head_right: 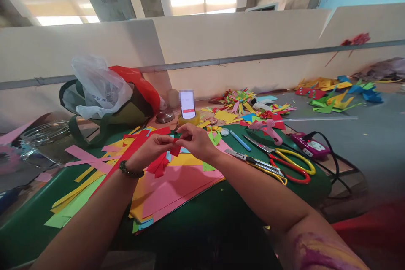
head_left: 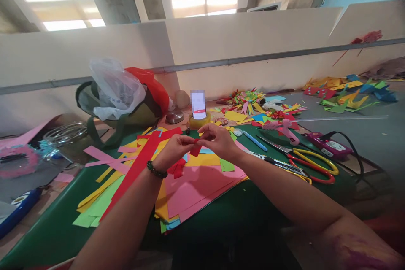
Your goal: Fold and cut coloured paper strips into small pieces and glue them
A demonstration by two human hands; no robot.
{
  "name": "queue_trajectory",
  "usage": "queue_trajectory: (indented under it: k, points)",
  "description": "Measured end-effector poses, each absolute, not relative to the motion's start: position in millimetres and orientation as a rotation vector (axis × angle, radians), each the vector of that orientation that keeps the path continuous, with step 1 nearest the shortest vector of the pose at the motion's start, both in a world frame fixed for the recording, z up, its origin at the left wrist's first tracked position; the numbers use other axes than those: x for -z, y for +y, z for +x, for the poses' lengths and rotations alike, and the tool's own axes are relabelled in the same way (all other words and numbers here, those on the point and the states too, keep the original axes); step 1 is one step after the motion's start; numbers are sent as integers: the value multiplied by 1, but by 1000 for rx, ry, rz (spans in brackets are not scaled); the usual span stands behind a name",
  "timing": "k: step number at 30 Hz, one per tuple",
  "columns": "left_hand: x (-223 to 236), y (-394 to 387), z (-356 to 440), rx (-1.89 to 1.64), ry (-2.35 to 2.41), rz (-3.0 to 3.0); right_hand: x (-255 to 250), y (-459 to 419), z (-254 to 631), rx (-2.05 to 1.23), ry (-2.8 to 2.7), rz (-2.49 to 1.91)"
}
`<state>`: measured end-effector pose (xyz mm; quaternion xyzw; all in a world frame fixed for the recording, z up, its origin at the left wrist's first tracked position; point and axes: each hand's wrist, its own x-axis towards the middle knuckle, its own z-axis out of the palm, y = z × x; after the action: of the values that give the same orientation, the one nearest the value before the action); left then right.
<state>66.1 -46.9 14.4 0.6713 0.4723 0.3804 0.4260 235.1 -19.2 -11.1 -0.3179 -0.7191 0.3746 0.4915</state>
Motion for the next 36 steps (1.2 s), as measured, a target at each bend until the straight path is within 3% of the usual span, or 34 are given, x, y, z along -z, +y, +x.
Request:
queue_trajectory:
  k: [9,19,23,29,32,36]
  points:
    - [-7,-46,74,-1327,1119,1315,20,-20,228,-1248,-1726,-710]
    - [-3,-40,79,-1347,954,935,19,-18,232,-882,-1959,-893]
    - [-5,-39,74,-1407,950,904,2,-41,270,-499,-2332,-1081]
    - [-1,-39,73,-1434,909,937,13,-80,375,57,-2308,-1951]
    - [1,-39,73,-1413,914,973,33,-90,409,131,-2288,-2131]
    - [0,-39,72,-1405,929,964,44,-95,425,132,-2300,-2008]
